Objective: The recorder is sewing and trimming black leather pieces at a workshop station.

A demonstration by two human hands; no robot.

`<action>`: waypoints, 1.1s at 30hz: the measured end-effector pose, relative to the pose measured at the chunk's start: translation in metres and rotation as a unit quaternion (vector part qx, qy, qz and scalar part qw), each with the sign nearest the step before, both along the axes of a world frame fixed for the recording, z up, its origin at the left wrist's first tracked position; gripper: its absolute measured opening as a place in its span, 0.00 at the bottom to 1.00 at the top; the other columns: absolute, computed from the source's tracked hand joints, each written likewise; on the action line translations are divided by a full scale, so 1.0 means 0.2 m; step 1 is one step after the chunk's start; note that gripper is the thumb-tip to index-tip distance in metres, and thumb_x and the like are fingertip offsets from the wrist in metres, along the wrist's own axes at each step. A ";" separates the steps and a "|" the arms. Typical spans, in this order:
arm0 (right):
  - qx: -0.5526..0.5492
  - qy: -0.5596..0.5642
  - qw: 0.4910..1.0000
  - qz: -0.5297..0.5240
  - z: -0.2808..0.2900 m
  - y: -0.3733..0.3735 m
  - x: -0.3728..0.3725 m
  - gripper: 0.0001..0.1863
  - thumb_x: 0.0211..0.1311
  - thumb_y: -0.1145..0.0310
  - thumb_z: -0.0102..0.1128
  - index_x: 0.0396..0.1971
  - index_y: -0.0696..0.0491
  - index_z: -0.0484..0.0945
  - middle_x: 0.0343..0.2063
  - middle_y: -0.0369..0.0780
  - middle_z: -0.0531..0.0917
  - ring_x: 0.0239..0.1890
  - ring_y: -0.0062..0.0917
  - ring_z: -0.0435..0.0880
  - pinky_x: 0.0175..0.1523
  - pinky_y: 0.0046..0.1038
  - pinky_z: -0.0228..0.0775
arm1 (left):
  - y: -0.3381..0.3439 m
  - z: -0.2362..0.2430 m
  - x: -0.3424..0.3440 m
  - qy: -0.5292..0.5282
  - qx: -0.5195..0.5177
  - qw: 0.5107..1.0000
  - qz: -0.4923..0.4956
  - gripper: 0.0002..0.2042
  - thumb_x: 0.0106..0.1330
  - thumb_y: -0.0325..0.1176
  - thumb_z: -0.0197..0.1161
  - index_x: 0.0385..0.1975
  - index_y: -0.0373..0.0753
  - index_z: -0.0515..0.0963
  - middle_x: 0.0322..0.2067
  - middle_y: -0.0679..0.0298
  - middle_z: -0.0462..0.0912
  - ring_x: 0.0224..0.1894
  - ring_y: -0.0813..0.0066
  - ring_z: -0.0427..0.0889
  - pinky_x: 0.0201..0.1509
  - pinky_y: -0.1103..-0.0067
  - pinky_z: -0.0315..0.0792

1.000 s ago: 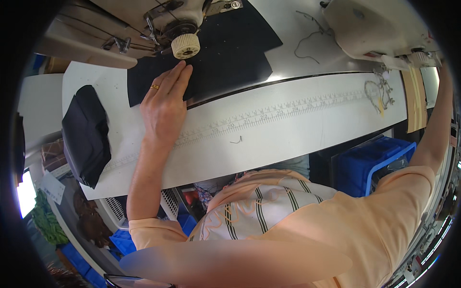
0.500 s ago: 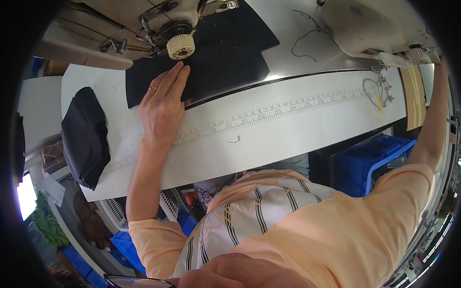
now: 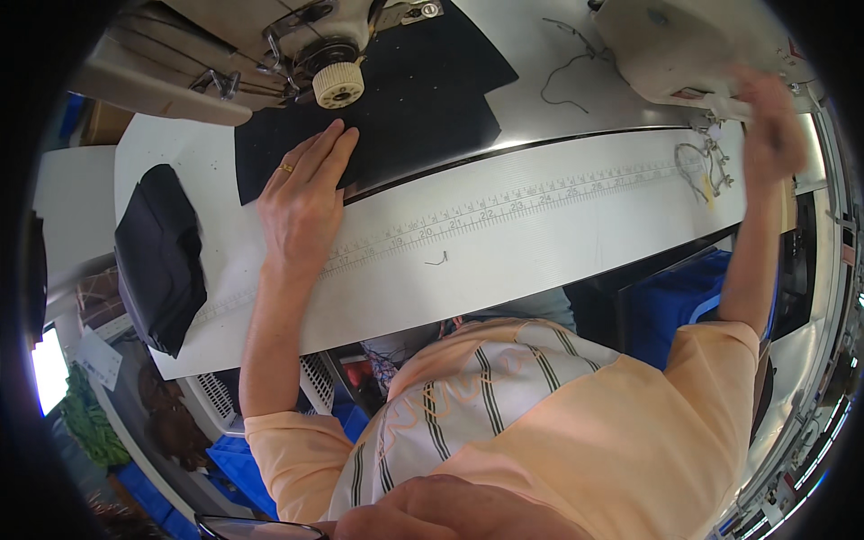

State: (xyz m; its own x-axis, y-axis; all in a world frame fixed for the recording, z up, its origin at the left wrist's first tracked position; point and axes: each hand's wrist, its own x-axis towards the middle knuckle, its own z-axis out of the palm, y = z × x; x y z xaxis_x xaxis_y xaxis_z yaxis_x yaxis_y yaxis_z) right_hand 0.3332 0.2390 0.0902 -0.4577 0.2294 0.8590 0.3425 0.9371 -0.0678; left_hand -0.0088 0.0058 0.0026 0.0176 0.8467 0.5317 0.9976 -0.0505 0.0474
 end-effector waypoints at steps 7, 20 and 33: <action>-0.244 -0.182 0.952 0.037 -0.46 -0.06 -0.33 0.11 0.60 0.76 0.59 0.43 0.55 0.81 0.35 0.41 0.85 0.31 0.26 0.83 0.36 0.22 0.73 | 0.00 -0.01 0.00 -0.009 0.001 1.000 -0.003 0.23 0.42 0.15 0.61 0.42 0.38 0.81 0.44 0.63 0.83 0.45 0.69 0.82 0.48 0.78 0.76; -0.237 -0.176 0.955 0.017 -0.46 -0.05 -0.34 0.14 0.56 0.76 0.61 0.43 0.50 0.81 0.30 0.39 0.85 0.29 0.24 0.85 0.33 0.23 0.74 | 0.04 -0.02 -0.03 -0.026 -0.006 1.000 0.005 0.24 0.43 0.17 0.62 0.45 0.38 0.80 0.47 0.63 0.82 0.48 0.68 0.80 0.50 0.77 0.75; -0.281 -0.169 0.945 0.010 -0.47 -0.05 -0.30 0.16 0.53 0.81 0.60 0.43 0.53 0.80 0.34 0.38 0.84 0.35 0.23 0.84 0.39 0.22 0.74 | 0.05 -0.03 -0.04 -0.046 0.010 0.999 -0.014 0.21 0.45 0.19 0.61 0.43 0.36 0.79 0.46 0.60 0.82 0.50 0.66 0.79 0.52 0.74 0.74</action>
State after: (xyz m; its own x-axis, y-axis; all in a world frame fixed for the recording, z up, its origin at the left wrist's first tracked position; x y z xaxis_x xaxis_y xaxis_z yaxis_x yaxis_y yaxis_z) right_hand 0.2725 0.2297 -0.0030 -0.6931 0.5946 0.4075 0.4164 0.7917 -0.4470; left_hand -0.0161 0.0151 -0.0043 -0.0090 0.8360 0.5487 0.9873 -0.0796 0.1376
